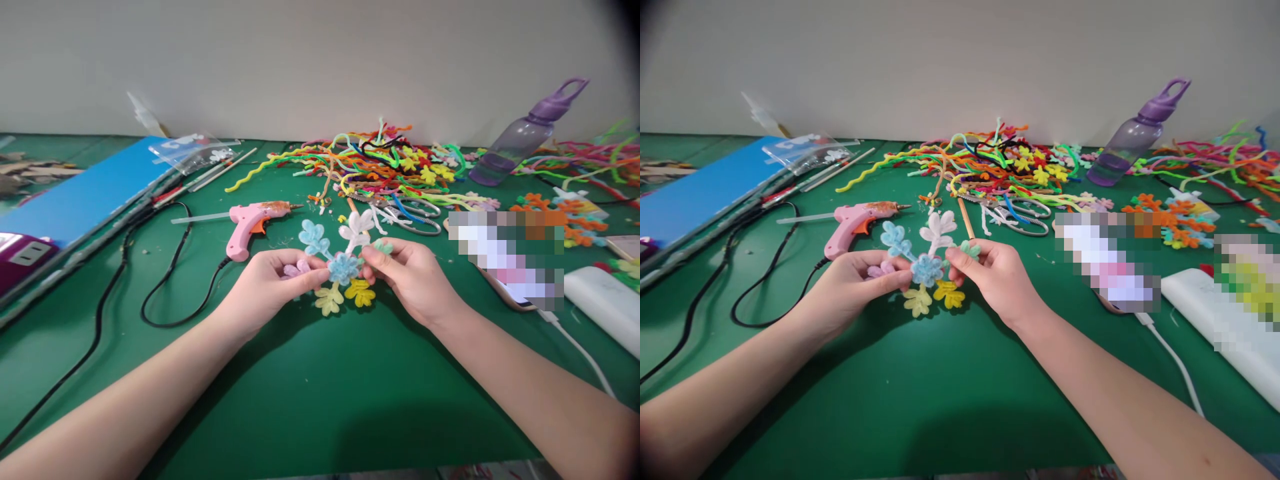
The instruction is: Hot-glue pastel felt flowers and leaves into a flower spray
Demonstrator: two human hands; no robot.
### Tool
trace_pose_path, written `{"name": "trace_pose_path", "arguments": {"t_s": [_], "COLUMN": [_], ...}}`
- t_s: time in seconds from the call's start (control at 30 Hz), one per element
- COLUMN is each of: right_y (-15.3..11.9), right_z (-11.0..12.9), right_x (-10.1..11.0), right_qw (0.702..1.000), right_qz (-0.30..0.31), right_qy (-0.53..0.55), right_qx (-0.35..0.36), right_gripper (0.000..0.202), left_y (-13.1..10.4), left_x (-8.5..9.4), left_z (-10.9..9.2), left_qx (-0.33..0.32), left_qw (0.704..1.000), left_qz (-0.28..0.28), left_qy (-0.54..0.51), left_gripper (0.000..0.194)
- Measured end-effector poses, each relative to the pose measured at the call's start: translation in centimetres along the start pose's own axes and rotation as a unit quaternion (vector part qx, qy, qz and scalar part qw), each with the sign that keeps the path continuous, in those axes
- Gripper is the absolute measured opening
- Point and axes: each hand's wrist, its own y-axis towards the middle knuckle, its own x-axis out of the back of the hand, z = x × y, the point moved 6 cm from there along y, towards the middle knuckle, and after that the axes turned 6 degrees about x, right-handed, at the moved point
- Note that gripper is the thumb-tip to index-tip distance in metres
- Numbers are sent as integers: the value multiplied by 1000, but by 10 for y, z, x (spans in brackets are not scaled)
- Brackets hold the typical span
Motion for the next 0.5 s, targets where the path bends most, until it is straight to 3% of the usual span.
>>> {"name": "trace_pose_path", "arguments": {"t_s": [0.17,0.27,0.5], "right_y": [0,-2,-2], "right_z": [-5,-4,2], "right_x": [-2,-5,-4], "right_qw": [999,999,999], "right_qz": [2,18,-21], "right_qy": [23,23,-26], "right_qx": [-30,-42,-6], "right_gripper": [26,25,26], "left_y": [1,1,0], "left_x": [0,0,-1], "left_z": [1,1,-2], "left_qx": [-1,6,1], "left_qw": [1000,1000,1000], "left_qz": [2,-3,-16], "left_qy": [-15,15,5], "left_gripper": [35,30,25]}}
